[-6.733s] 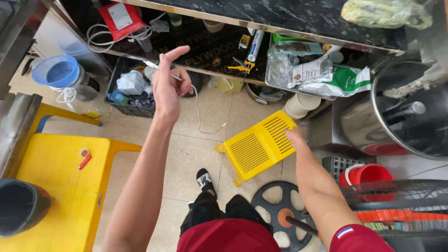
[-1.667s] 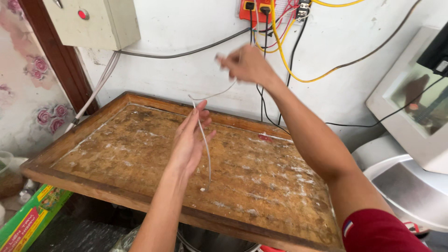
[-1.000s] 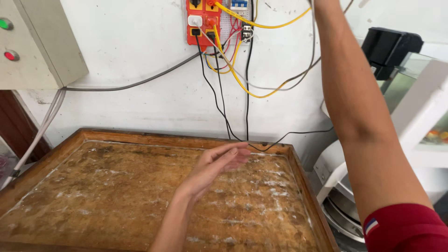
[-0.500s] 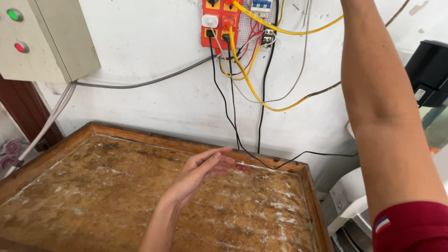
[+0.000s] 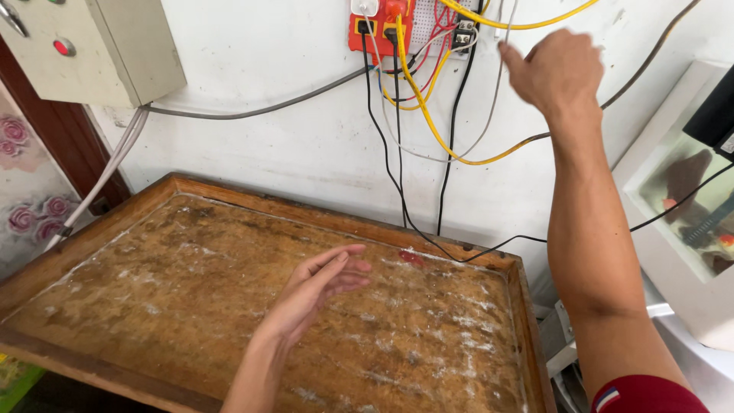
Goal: The person holds a wire, moves a small tray into a machine, handles small packets and a syringe, wipes a stainless steel counter with a cloth, and carries a blue bowl and a grater.
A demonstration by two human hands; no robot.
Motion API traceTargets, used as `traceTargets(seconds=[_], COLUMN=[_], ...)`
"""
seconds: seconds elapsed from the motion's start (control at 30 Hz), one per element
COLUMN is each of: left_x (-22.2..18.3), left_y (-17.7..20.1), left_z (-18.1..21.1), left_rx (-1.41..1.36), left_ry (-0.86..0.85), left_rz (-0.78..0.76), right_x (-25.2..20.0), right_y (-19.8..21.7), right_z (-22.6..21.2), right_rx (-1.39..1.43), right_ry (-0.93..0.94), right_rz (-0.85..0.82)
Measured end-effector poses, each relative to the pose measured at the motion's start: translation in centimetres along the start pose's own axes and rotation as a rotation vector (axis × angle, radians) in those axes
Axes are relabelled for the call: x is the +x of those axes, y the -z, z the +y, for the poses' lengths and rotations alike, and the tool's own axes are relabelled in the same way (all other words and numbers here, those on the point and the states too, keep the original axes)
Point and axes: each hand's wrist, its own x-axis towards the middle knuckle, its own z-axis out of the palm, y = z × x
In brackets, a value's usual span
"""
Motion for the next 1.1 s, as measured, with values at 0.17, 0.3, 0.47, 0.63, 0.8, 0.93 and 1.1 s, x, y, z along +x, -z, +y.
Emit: traceTargets(seconds=[0.17, 0.3, 0.47, 0.63, 0.8, 0.93, 1.1], left_x=[-1.6, -1.8, -3.9, -7.7, -15.8, -28.7, -48.6], left_y=[0.8, 0.5, 0.2, 1.6, 5.3, 6.3, 3.4], left_z=[0.3, 0.3, -0.6, -1.5, -5.0, -9.6, -12.5], left_rx=[-0.053, -0.059, -0.146, -0.393, -0.738, -0.790, -0.732], left_ry=[-0.002, -0.016, -0.026, -0.120, -0.305, -0.557, -0.530], left_rz=[0.044, 0.100, 0.152, 0.200, 0.374, 0.387, 0.697], right_x=[-0.8, 3.0, -0.1, -13.7, -31.3, -46.9, -61.0], right_y=[-2.0, -1.1, 1.2, 3.0, 5.5, 10.9, 15.9], right_z=[-3.4, -5.6, -9.5, -20.7, -33.0, -41.0, -49.2], right_rx=[0.277, 0.350, 0.196, 0.859, 1.121, 1.459, 1.481], right_ry=[-0.045, -0.069, 0.088, 0.190, 0.708, 1.032, 0.998], right_rz=[-0.036, 0.222, 0.672, 0.246, -0.261, -0.520, -0.870])
